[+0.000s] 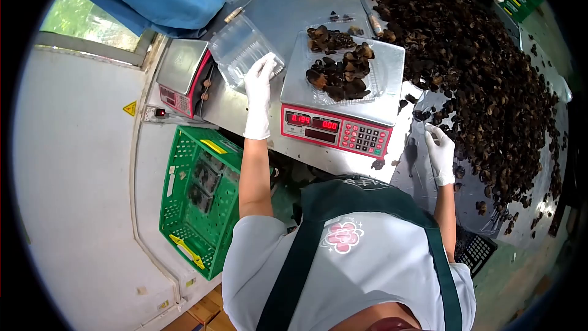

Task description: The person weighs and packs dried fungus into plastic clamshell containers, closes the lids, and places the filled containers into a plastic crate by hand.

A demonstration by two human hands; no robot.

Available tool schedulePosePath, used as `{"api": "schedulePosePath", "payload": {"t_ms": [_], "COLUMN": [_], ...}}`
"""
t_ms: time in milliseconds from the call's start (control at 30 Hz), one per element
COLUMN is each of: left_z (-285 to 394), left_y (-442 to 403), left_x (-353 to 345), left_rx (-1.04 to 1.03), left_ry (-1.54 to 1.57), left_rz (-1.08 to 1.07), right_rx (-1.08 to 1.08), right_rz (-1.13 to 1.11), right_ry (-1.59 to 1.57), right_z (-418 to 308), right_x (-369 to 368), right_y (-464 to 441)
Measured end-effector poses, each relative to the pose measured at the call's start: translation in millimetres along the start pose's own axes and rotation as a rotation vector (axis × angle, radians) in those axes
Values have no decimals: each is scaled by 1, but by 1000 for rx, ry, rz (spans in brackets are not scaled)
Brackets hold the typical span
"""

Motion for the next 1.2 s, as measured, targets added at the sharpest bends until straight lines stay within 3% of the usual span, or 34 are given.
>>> {"api": "schedulePosePath", "payload": {"t_ms": [300,500,567,700,733,767,900,967,1000,1100,1200], "left_z": [-35,-40,-41,-53,-53,-53,-53,-52,-54,-43,-44], "left_y": [-24,-53,-56,-64,-64,-64,-64,-61,-60,-49,-46], "left_x": [-21,-49,-58,-73,-74,-74,-75,-75,-75,-78,-78], "left_rx": [115,268,294,268,241,215,232,198,172,111,37], "left_ry": [-100,140,153,129,91,51,107,140,191,281,456], "left_rz": [-193,-251,-237,-234,-222,-208,-266,-264,-262,-233,-226], "right_rx": [-1,-68,142,316,252,577,683,364,350,30,4], "right_rz": [90,31,90,1,-114,1,-128,-136,-62,50,245], "right_ry": [86,-3,-42,61,85,127,349,-42,-108,-545,-170], "right_z": [-9,-48,-73,-128,-140,-144,-145,-139,-138,-110,-41], "right_x": [-22,-38,-46,-68,-74,-87,-105,-93,-82,-48,-16], "right_y": [-35,-66,-84,-123,-132,-139,-150,-148,-145,-135,-135]}}
Point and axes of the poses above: each hand's wrist, its own y-axis away from the middle knuckle, its own x-axis out of the back of the hand, z = x × y, the point moved 3 cm from there along -y, towards the middle knuckle, and after that the axes turned 4 degrees about x, right-handed, at the moved point
